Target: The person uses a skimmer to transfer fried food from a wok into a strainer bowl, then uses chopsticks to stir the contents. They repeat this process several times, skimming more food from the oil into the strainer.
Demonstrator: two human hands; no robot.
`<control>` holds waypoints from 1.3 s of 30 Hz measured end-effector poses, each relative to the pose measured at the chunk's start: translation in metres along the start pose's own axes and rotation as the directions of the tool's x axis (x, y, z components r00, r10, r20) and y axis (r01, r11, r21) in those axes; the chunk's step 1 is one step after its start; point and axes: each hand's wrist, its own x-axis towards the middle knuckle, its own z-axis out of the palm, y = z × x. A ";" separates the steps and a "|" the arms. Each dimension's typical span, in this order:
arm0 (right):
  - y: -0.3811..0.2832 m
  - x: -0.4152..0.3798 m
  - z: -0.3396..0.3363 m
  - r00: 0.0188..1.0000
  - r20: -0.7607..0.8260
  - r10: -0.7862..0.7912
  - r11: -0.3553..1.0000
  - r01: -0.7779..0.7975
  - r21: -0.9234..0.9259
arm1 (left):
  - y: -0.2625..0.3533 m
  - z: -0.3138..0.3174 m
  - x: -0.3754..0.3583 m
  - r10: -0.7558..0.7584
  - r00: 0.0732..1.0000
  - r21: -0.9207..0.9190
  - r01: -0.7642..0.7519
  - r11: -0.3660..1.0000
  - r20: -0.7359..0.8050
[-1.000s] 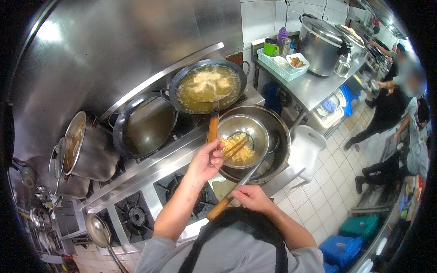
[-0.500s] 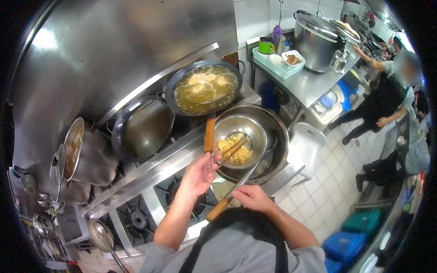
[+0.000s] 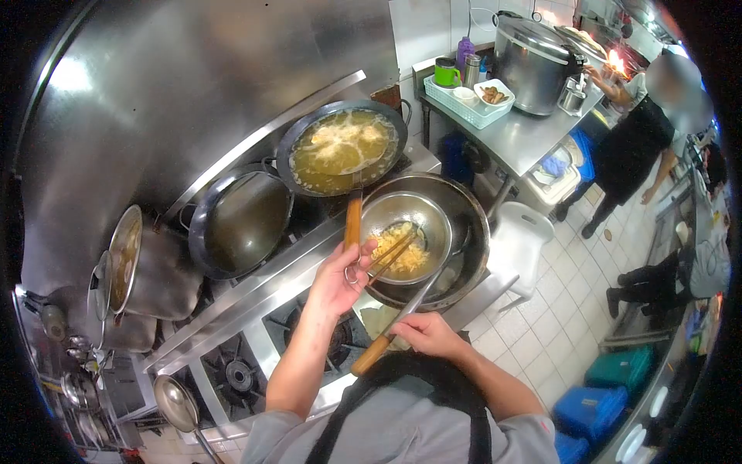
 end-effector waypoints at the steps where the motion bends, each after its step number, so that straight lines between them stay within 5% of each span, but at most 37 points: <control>1: 0.001 0.000 0.000 1.000 -0.009 0.007 1.000 -0.007 0.002 | 0.000 0.000 0.001 0.005 1.000 0.010 -0.006 1.000 0.016; 28: 0.006 0.004 -0.001 1.000 -0.006 0.024 1.000 -0.024 0.017 | -0.015 0.002 -0.006 0.020 0.996 0.048 -0.016 0.999 -0.092; 31: 0.003 0.003 -0.001 0.999 -0.015 0.034 0.999 -0.034 0.028 | -0.013 0.016 -0.019 0.098 0.987 0.155 -0.078 0.985 -0.130; 34: 0.005 0.003 -0.001 0.999 -0.020 0.043 0.998 -0.042 0.050 | -0.027 0.016 -0.029 0.568 0.801 0.484 -0.427 0.764 -0.189; 37: 0.010 0.004 0.000 0.998 -0.029 0.060 0.997 -0.058 0.057 | -0.012 0.052 -0.068 0.679 0.734 0.511 -0.575 0.638 -0.022; 39: 0.012 0.004 0.001 0.997 -0.079 -0.018 1.000 0.019 0.017 | -0.008 0.066 -0.100 0.578 0.789 0.344 -0.612 0.712 0.207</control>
